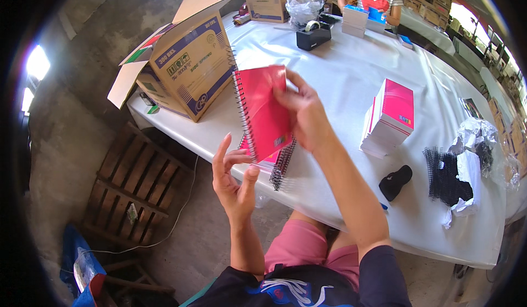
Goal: The person assembles notebooks by threading spiral bindings through pre-punched holes, trimming the excess wire with pliers, and placing the finished items into a stack or box.
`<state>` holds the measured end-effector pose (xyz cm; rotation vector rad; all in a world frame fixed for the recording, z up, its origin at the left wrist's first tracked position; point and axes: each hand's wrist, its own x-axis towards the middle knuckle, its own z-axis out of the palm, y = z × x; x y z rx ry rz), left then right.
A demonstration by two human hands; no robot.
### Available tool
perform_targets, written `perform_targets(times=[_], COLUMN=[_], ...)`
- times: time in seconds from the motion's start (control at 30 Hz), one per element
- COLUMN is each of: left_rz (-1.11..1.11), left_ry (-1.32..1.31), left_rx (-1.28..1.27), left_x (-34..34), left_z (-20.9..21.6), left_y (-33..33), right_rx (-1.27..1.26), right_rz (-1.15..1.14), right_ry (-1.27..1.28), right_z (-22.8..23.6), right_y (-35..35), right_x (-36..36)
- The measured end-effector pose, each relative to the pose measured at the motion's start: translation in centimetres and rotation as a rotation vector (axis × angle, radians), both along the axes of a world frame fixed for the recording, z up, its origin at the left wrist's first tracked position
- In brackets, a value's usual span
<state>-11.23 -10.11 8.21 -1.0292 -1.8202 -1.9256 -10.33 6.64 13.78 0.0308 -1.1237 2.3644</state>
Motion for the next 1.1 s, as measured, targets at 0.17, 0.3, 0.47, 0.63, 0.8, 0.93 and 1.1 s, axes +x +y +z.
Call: perform_targets(times=[0.17,0.3,0.47,0.63,0.8,0.93,1.1], left_rz=[0.096,0.123,0.102,-0.006,-0.07,-0.135,-0.213], left_ry=[-0.375,-0.36,-0.471,-0.473,-0.335,-0.316,-0.271], left_rx=[0.232,0.135,0.09,0.125,0.069,0.111,0.205], left_x=[-0.9,-1.8,-3.0,-2.5,-3.2,-4.6,-5.4], left_z=[-1.3,-2.9,-4.3,-5.0,-6.8,-8.6,-9.2], left_y=[-1.3,-1.7,-2.0,-0.2,0.8,1.7,2.7], right_rx=[0.296,0.223,1.508,1.964,1.671,1.271,1.479], right_rz=[0.464,0.496,0.125,0.185,-0.261,-0.061,-0.173], right_ry=[0.331,0.404,0.11,0.226,0.055,-0.596,-0.378], right_z=[1.4,0.4,1.6,0.3,-1.3,-3.3,-7.1], right_y=[2.9,2.0,1.2,-1.3,2.8,5.0,4.9], right_x=[-3.2,-4.4,-5.3,-6.8,-6.3,-3.3,-2.1])
